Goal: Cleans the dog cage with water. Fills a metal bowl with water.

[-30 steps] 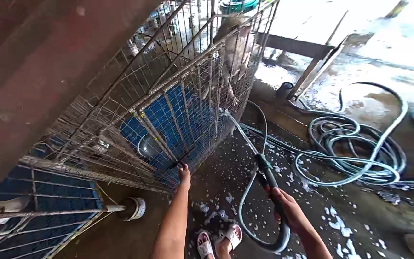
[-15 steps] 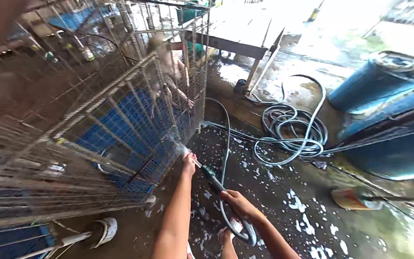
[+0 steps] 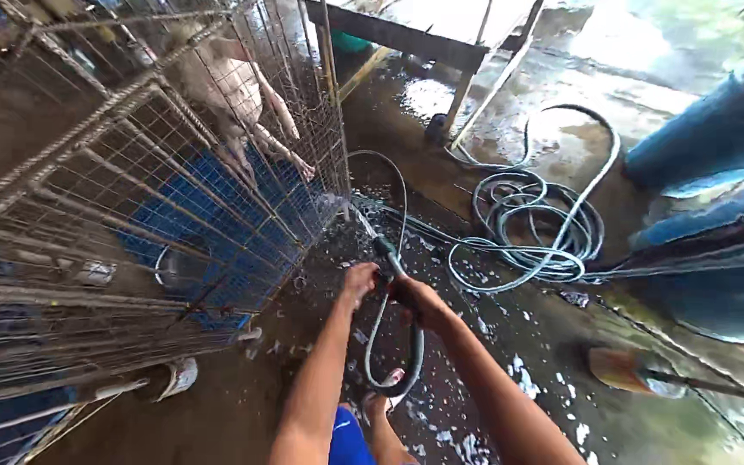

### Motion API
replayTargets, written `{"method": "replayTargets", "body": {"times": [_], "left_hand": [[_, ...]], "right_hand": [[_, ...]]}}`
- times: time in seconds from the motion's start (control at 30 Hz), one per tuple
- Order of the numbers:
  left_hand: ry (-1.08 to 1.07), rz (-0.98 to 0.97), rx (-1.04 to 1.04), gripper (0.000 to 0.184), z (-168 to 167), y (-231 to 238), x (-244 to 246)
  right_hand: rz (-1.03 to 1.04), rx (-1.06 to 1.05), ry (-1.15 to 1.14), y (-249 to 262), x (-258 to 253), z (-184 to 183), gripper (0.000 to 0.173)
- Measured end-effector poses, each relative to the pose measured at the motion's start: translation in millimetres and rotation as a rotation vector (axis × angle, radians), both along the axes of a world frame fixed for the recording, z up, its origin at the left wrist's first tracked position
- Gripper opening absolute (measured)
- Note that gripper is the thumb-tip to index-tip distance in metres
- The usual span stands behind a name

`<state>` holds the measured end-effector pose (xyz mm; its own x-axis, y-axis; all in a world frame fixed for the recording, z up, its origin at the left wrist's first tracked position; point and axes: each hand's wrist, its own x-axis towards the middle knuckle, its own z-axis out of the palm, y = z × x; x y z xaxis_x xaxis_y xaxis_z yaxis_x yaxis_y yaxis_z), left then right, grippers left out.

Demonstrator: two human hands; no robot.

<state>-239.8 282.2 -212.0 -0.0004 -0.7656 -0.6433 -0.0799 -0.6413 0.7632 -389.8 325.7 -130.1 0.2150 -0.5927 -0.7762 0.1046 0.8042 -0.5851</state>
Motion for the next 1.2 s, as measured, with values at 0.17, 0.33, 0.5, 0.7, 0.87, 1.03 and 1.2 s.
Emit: {"method": "replayTargets", "body": {"times": [0.17,0.33,0.5,0.7,0.87,1.03,1.2], "left_hand": [[0.364,0.273,0.134,0.059,16,-35,-35],[0.323,0.586,-0.027,0.044,1,-69,-23],[0.156,0.087,0.05,0.028,34,-27,26],[0.066,-0.08,-0.134,0.047,31,-9,4],[-0.057,-0.126,-0.18,0.053,70,-19,-32],[-0.121,-0.19,-0.26,0.054,107,-15,-59],[-0.137,-0.131,-0.276,0.056,116,-41,-99]], "right_hand": [[-0.046,0.005,-0.084,-55,-5,-9,0.055],[-0.139,0.035,-0.053,-86,14,-11,0.051],[-0.213,0.09,-0.097,-141,14,-19,0.047],[-0.198,0.16,-0.14,-181,15,-17,0.045],[-0.141,-0.005,0.118,-231,-20,-32,0.055],[0.061,-0.311,0.23,-339,-69,-70,0.036],[0.395,-0.421,0.261,-412,-83,-69,0.03]]}}
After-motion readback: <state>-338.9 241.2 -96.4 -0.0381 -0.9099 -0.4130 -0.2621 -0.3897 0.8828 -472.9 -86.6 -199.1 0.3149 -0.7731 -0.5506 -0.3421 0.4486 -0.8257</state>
